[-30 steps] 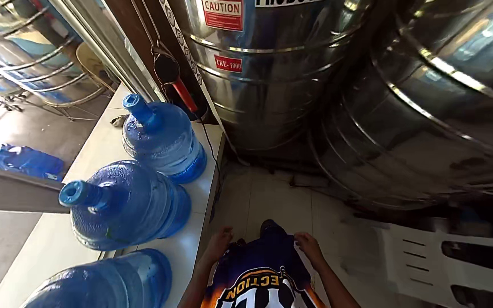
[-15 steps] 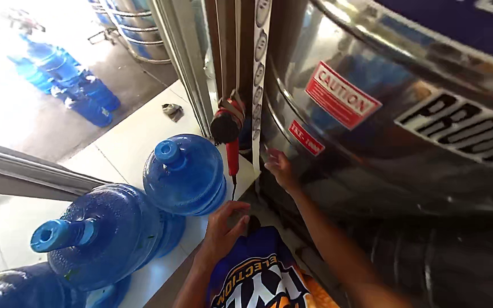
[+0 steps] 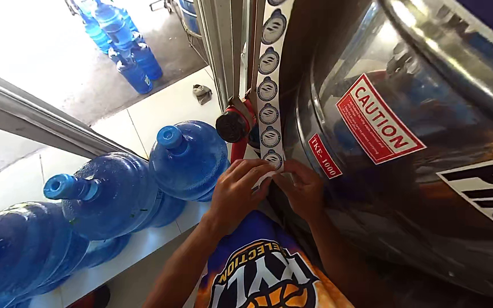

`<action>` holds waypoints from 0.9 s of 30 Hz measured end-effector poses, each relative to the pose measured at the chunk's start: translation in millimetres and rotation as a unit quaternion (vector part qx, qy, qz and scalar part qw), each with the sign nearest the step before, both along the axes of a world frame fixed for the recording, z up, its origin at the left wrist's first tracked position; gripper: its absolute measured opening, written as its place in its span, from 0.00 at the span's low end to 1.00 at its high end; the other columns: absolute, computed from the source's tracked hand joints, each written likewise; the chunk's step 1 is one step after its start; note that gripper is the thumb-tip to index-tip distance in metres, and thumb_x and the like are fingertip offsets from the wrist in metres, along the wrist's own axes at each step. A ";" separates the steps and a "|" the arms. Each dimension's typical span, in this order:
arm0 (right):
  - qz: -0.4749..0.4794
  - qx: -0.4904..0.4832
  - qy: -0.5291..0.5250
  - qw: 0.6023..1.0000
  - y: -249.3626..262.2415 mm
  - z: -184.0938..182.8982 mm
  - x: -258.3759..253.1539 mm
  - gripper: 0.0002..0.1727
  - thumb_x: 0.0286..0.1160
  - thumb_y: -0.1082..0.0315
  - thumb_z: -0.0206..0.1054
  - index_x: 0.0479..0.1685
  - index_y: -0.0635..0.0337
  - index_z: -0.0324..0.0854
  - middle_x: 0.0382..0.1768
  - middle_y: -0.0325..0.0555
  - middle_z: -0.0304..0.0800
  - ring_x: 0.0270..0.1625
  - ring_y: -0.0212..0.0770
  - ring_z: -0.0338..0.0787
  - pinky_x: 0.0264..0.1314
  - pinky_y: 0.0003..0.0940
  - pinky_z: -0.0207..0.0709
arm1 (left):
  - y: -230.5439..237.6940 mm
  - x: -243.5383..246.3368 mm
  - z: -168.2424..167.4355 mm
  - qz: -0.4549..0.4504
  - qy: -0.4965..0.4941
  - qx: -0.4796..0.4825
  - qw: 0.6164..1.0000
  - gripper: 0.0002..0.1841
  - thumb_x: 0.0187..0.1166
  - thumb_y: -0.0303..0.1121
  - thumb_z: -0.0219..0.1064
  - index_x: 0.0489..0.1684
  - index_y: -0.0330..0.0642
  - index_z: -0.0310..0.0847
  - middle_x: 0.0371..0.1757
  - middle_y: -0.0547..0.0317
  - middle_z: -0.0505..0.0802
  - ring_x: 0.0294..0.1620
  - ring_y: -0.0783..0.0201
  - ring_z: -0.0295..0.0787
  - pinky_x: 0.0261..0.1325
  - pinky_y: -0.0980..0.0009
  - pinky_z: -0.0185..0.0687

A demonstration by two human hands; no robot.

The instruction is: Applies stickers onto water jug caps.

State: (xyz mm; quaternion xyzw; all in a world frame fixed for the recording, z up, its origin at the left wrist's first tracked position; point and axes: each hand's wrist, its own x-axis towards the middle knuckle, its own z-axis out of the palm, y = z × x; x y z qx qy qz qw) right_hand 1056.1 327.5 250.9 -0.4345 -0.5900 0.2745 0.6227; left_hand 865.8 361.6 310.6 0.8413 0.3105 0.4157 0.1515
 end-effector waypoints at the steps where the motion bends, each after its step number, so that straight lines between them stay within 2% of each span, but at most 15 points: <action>1: 0.001 0.016 -0.005 1.000 -5.0 6.3 -1.4 0.06 0.74 0.68 0.75 0.43 0.60 0.91 0.46 0.42 0.93 0.52 0.36 0.92 0.59 0.38 0.90 | -1.3 -0.8 2.6 -0.008 0.000 0.013 1.000 0.10 0.74 0.30 0.76 0.51 0.43 0.93 0.56 0.57 0.95 0.59 0.63 0.90 0.61 0.67 0.89; 5: -0.022 0.057 -0.063 0.996 -16.9 28.6 -11.6 0.06 0.75 0.68 0.74 0.41 0.60 0.92 0.44 0.42 0.94 0.51 0.33 0.91 0.57 0.32 0.89 | -5.6 -9.0 10.2 -0.007 0.000 0.050 0.999 0.08 0.73 0.30 0.76 0.46 0.43 0.94 0.50 0.57 0.96 0.55 0.64 0.92 0.57 0.68 0.90; 8: -0.061 0.063 -0.122 0.989 -22.4 41.3 -30.4 0.06 0.75 0.67 0.73 0.37 0.59 0.93 0.40 0.42 0.94 0.49 0.32 0.90 0.55 0.30 0.86 | -6.8 -21.3 15.3 0.007 -0.018 0.074 0.997 0.06 0.69 0.30 0.78 0.39 0.42 0.95 0.47 0.57 0.97 0.53 0.63 0.93 0.56 0.67 0.91; 12: -0.070 0.058 -0.145 0.985 -23.2 54.3 -63.6 0.07 0.77 0.66 0.72 0.38 0.59 0.93 0.41 0.43 0.94 0.51 0.33 0.91 0.57 0.31 0.86 | -0.5 -49.3 29.6 0.040 -0.064 0.061 0.995 0.05 0.63 0.33 0.80 0.32 0.45 0.95 0.47 0.56 0.92 0.52 0.63 0.88 0.54 0.67 0.86; 14: -0.049 0.053 -0.121 0.990 -20.6 55.2 -76.9 0.07 0.77 0.67 0.71 0.39 0.61 0.93 0.42 0.42 0.94 0.51 0.32 0.92 0.58 0.31 0.88 | 9.4 -78.0 42.1 0.065 -0.123 -0.021 0.990 0.06 0.65 0.28 0.78 0.37 0.40 0.93 0.41 0.59 0.91 0.42 0.68 0.88 0.45 0.72 0.88; 15: -0.042 0.047 -0.108 0.992 -19.2 53.8 -82.4 0.07 0.77 0.67 0.71 0.40 0.61 0.92 0.43 0.42 0.94 0.51 0.32 0.92 0.58 0.30 0.88 | 18.7 -96.5 46.8 0.077 -0.154 -0.071 0.982 0.06 0.73 0.26 0.72 0.43 0.37 0.91 0.38 0.60 0.91 0.35 0.70 0.88 0.37 0.73 0.88; 17: -0.041 0.025 -0.084 0.995 -19.3 45.7 -90.0 0.08 0.77 0.67 0.70 0.39 0.61 0.92 0.43 0.41 0.94 0.50 0.31 0.92 0.57 0.30 0.88 | 43.7 -131.1 48.5 0.109 -0.211 -0.124 0.963 0.09 0.87 0.32 0.61 0.56 0.39 0.83 0.32 0.61 0.93 0.22 0.71 0.86 0.23 0.74 0.84; 18: -0.041 0.005 -0.073 0.997 -21.6 39.7 -93.0 0.08 0.77 0.66 0.70 0.39 0.62 0.91 0.42 0.42 0.93 0.48 0.32 0.92 0.55 0.30 0.89 | 57.6 -143.8 45.0 0.129 -0.224 -0.107 0.960 0.10 0.90 0.33 0.58 0.58 0.40 0.81 0.32 0.61 0.96 0.19 0.72 0.85 0.19 0.75 0.79; 20: -0.041 -0.039 -0.050 0.997 -30.8 25.7 -98.7 0.08 0.77 0.66 0.70 0.39 0.63 0.90 0.41 0.42 0.93 0.44 0.34 0.92 0.51 0.32 0.90 | 80.8 -164.6 29.3 0.165 -0.173 -0.038 0.970 0.11 0.91 0.33 0.58 0.59 0.40 0.83 0.41 0.62 0.99 0.21 0.75 0.85 0.20 0.76 0.77; 22: -0.050 -0.072 -0.031 0.996 -41.7 13.0 -105.0 0.09 0.77 0.65 0.70 0.39 0.63 0.89 0.39 0.41 0.93 0.41 0.33 0.92 0.48 0.32 0.90 | 91.6 -177.1 14.5 0.179 -0.090 0.015 0.980 0.12 0.90 0.35 0.59 0.59 0.42 0.88 0.46 0.59 0.97 0.25 0.72 0.86 0.26 0.72 0.81; 24: -0.066 -0.092 -0.016 0.993 -53.2 4.8 -111.9 0.09 0.77 0.64 0.70 0.39 0.62 0.89 0.38 0.40 0.94 0.40 0.32 0.92 0.48 0.31 0.90 | 95.9 -181.1 4.4 0.184 -0.049 0.047 0.981 0.12 0.88 0.35 0.61 0.56 0.45 0.91 0.46 0.58 0.97 0.25 0.70 0.85 0.27 0.71 0.80; 27: -0.095 -0.111 0.003 0.989 -69.1 0.6 -121.1 0.07 0.76 0.67 0.69 0.40 0.62 0.89 0.38 0.39 0.94 0.41 0.32 0.92 0.48 0.29 0.89 | 102.0 -183.6 -1.5 0.171 -0.039 0.071 0.982 0.11 0.87 0.34 0.64 0.54 0.46 0.93 0.45 0.58 0.98 0.23 0.69 0.83 0.26 0.70 0.77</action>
